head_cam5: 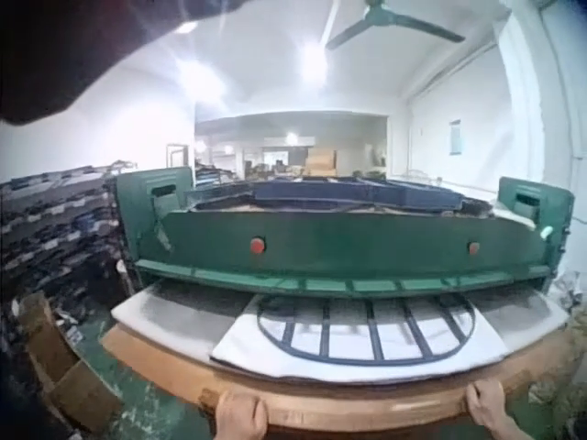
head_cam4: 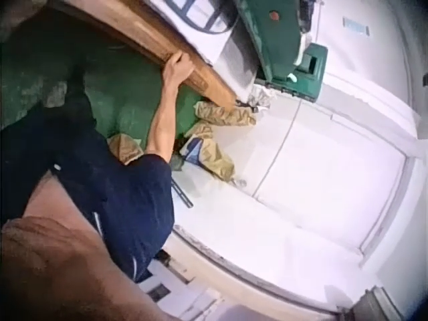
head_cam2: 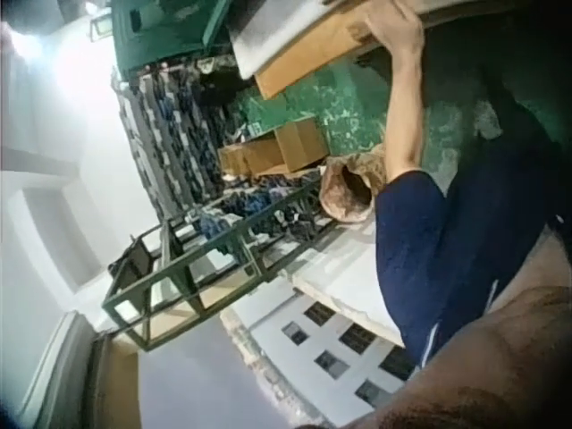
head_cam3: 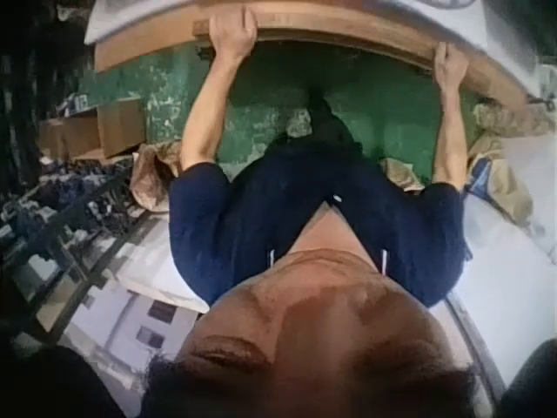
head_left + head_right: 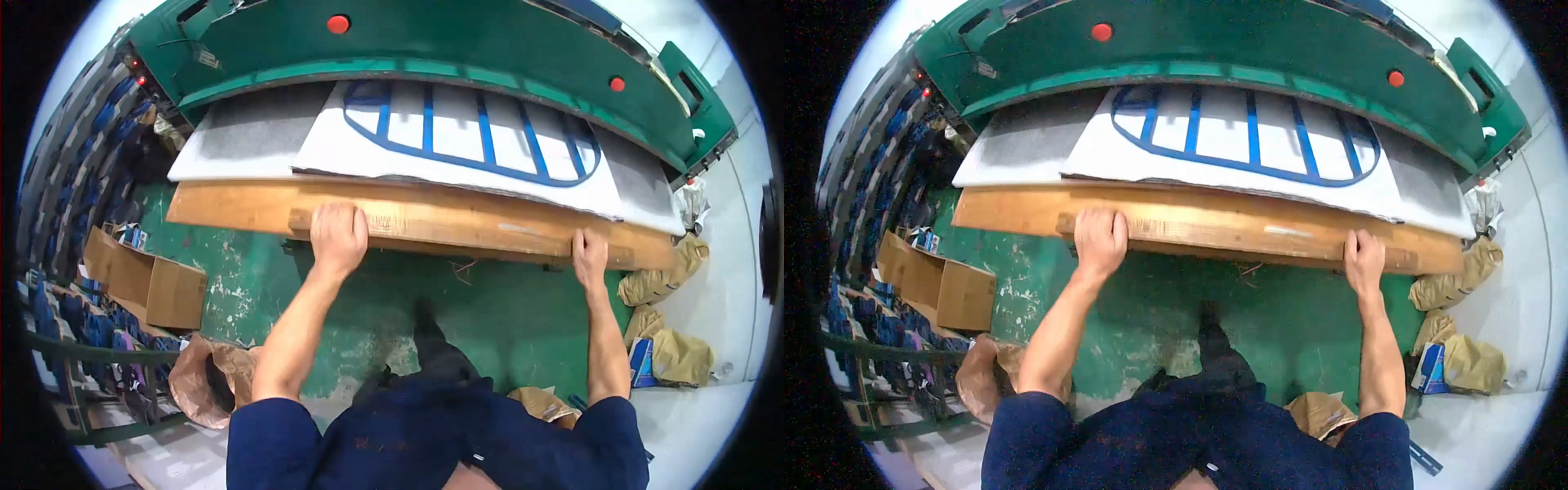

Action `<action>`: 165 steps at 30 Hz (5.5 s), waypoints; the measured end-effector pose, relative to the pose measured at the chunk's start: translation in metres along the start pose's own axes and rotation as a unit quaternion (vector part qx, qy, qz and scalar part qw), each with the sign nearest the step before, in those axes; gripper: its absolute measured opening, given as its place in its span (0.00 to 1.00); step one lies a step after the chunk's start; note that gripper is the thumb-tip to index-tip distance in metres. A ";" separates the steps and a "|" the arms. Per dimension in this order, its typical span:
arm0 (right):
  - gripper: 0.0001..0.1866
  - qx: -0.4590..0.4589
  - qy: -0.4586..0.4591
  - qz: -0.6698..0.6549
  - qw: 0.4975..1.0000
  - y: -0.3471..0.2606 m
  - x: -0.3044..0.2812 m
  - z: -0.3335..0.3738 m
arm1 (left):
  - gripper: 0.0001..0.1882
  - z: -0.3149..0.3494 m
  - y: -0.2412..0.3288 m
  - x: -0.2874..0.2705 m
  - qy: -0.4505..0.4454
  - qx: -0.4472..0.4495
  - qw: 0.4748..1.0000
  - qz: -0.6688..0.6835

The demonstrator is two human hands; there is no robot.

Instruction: Operating an industrial die-cutting press to cut shapes from layered materials.

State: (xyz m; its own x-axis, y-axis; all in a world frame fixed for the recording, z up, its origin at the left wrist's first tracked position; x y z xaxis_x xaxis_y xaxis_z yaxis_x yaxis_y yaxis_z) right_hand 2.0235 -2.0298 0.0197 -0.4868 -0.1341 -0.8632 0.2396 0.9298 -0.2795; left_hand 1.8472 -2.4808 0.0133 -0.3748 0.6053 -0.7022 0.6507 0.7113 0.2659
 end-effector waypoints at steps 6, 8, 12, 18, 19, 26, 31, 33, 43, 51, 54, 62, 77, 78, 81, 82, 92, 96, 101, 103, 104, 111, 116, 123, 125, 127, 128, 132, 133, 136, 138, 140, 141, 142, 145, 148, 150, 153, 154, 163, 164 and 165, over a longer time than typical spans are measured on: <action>0.17 0.020 0.033 0.026 0.999 -0.010 -0.025 0.061 | 0.04 0.045 0.032 -0.044 -0.029 -0.013 0.999 -0.003; 0.18 0.036 0.031 0.027 0.999 -0.018 -0.037 0.082 | 0.05 0.061 0.039 -0.054 -0.024 -0.008 1.000 0.019; 0.18 0.027 0.051 0.022 0.998 -0.023 -0.050 0.116 | 0.03 0.088 0.050 -0.079 -0.042 -0.009 0.999 0.009; 0.17 0.013 0.036 -0.011 0.999 -0.033 -0.066 0.142 | 0.02 0.112 0.064 -0.099 -0.070 -0.018 0.997 0.016; 0.16 0.013 0.047 -0.008 0.999 -0.031 -0.067 0.148 | 0.02 0.115 0.066 -0.101 -0.076 -0.018 0.997 0.014; 0.14 0.023 0.030 -0.014 0.999 -0.047 -0.086 0.156 | 0.02 0.119 0.072 -0.123 -0.095 -0.026 0.994 0.048; 0.15 0.029 -0.023 -0.014 0.999 -0.054 -0.097 0.159 | 0.04 0.120 0.067 -0.138 -0.147 -0.037 0.987 0.058; 0.13 0.062 -0.032 -0.052 0.996 -0.050 -0.106 0.148 | 0.05 0.114 0.065 -0.146 -0.172 -0.033 0.982 0.066; 0.28 0.146 -0.248 -0.185 0.940 -0.098 -0.072 -0.013 | 0.19 -0.014 0.034 -0.127 -0.175 0.162 0.965 0.109; 0.29 0.168 -0.297 -0.110 0.933 -0.121 -0.046 -0.022 | 0.16 -0.026 -0.004 -0.087 -0.268 0.204 0.937 0.092; 0.29 0.172 -0.311 -0.115 0.928 -0.117 -0.041 -0.023 | 0.11 -0.029 -0.004 -0.086 -0.235 0.223 0.939 0.113; 0.20 0.175 -0.380 -0.111 0.902 -0.123 -0.046 -0.039 | 0.10 -0.044 -0.010 -0.094 -0.267 0.232 0.924 0.144; 0.18 0.133 -0.306 -0.152 0.930 -0.103 -0.054 -0.060 | 0.09 -0.076 -0.008 -0.109 -0.285 0.189 0.920 0.191; 0.19 0.148 -0.295 -0.164 0.930 -0.099 -0.048 -0.051 | 0.09 -0.070 -0.009 -0.106 -0.281 0.183 0.923 0.188; 0.18 0.137 -0.247 -0.177 0.943 -0.095 -0.038 -0.035 | 0.10 -0.054 -0.010 -0.096 -0.273 0.226 0.917 0.182; 0.18 0.131 -0.247 -0.175 0.944 -0.091 -0.036 -0.031 | 0.10 -0.051 -0.011 -0.096 -0.268 0.223 0.920 0.180; 0.09 0.108 -0.174 -0.276 0.939 -0.116 -0.056 0.003 | 0.13 -0.013 0.005 -0.149 -0.162 0.277 0.942 0.102; 0.09 0.067 -0.104 -0.321 0.939 -0.124 -0.051 0.021 | 0.12 0.011 0.009 -0.188 -0.168 0.289 0.941 0.061; 0.05 0.037 -0.010 -0.372 0.928 -0.124 -0.077 0.015 | 0.07 0.015 0.018 -0.229 -0.074 0.320 0.945 0.001; 0.07 0.010 0.026 -0.450 0.892 -0.142 -0.078 0.003 | 0.07 0.014 0.008 -0.249 -0.054 0.318 0.946 -0.016; 0.09 0.019 0.063 -0.490 0.870 -0.149 -0.077 -0.003 | 0.07 0.013 0.003 -0.259 -0.034 0.327 0.944 -0.014; 0.14 -0.073 0.204 -0.435 0.874 -0.261 -0.082 -0.058 | 0.10 -0.013 -0.066 -0.306 0.030 0.277 0.957 -0.083; 0.13 -0.119 0.222 -0.465 0.849 -0.334 -0.060 -0.088 | 0.09 -0.035 -0.149 -0.333 0.053 0.271 0.952 -0.135; 0.15 -0.030 0.321 -0.350 0.880 -0.455 -0.032 -0.070 | 0.09 -0.074 -0.283 -0.362 0.118 0.336 0.930 -0.086; 0.17 -0.027 0.339 -0.341 0.876 -0.496 -0.028 -0.066 | 0.11 -0.084 -0.309 -0.373 0.099 0.332 0.936 -0.059; 0.20 -0.032 0.358 -0.352 0.864 -0.530 -0.026 -0.067 | 0.11 -0.091 -0.329 -0.386 0.081 0.327 0.941 -0.036; 0.20 -0.029 0.360 -0.351 0.864 -0.550 -0.026 -0.068 | 0.11 -0.093 -0.335 -0.392 0.066 0.317 0.946 -0.016; 0.19 -0.019 0.371 -0.371 0.851 -0.606 -0.003 -0.063 | 0.13 -0.086 -0.332 -0.400 0.102 0.377 0.915 0.103; 0.17 -0.020 0.411 -0.366 0.835 -0.621 0.001 -0.064 | 0.14 -0.091 -0.329 -0.396 0.129 0.367 0.911 0.139; 0.11 -0.021 0.452 -0.381 0.806 -0.645 0.024 -0.059 | 0.28 -0.102 -0.331 -0.380 0.138 0.324 0.903 0.246; 0.10 -0.101 0.423 -0.333 0.837 -0.656 0.027 -0.061 | 0.34 -0.113 -0.339 -0.374 0.120 0.291 0.892 0.325; 0.09 -0.106 0.415 -0.315 0.847 -0.681 0.031 -0.067 | 0.35 -0.118 -0.351 -0.361 0.097 0.249 0.878 0.397; 0.09 -0.063 0.415 -0.328 0.846 -0.709 0.035 -0.072 | 0.35 -0.118 -0.360 -0.355 0.091 0.228 0.875 0.416; 0.09 -0.021 0.415 -0.340 0.844 -0.729 0.042 -0.076 | 0.34 -0.119 -0.370 -0.351 0.089 0.217 0.868 0.438; 0.10 -0.083 0.361 -0.335 0.867 -0.782 0.073 -0.092 | 0.33 -0.121 -0.407 -0.339 0.068 0.200 0.821 0.530; 0.11 -0.078 0.304 -0.311 0.897 -0.842 0.105 -0.107 | 0.31 -0.126 -0.458 -0.347 -0.020 0.091 0.751 0.654; 0.11 -0.090 0.268 -0.332 0.900 -0.893 0.133 -0.120 | 0.20 -0.133 -0.504 -0.346 0.045 0.062 0.747 0.661; 0.07 -0.142 0.225 -0.335 0.904 -0.947 0.180 -0.135 | 0.12 -0.122 -0.569 -0.339 0.049 -0.065 0.712 0.698; 0.06 -0.153 0.195 -0.372 0.895 -0.962 0.201 -0.137 | 0.11 -0.114 -0.592 -0.334 0.080 -0.096 0.740 0.661; 0.07 -0.152 -0.027 -0.378 0.913 -1.054 0.306 -0.148 | 0.13 -0.076 -0.735 -0.334 0.101 -0.199 0.740 0.635; 0.07 -0.136 -0.054 -0.388 0.910 -1.066 0.312 -0.149 | 0.13 -0.074 -0.748 -0.336 0.102 -0.209 0.740 0.631; 0.09 -0.138 -0.106 -0.392 0.903 -1.073 0.317 -0.152 | 0.13 -0.073 -0.761 -0.339 0.102 -0.218 0.741 0.627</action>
State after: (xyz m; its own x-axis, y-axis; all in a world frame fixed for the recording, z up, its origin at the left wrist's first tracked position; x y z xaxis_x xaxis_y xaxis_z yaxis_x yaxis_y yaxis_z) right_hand 1.4846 -3.0181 0.1096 -0.2377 -0.8238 -0.5147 -0.3426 0.5669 -0.7492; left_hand 1.4309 -3.2009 0.0977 0.2225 0.8977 0.3803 0.3139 -0.4353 0.8438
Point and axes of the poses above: each hand's wrist, its own z-axis away from the middle knuckle, its own x-axis out of the palm, y = z × x, the point moved 2 cm from there along -z, towards the middle knuckle, and after that the axes turned 6 degrees about -y, right-handed, at the moved point
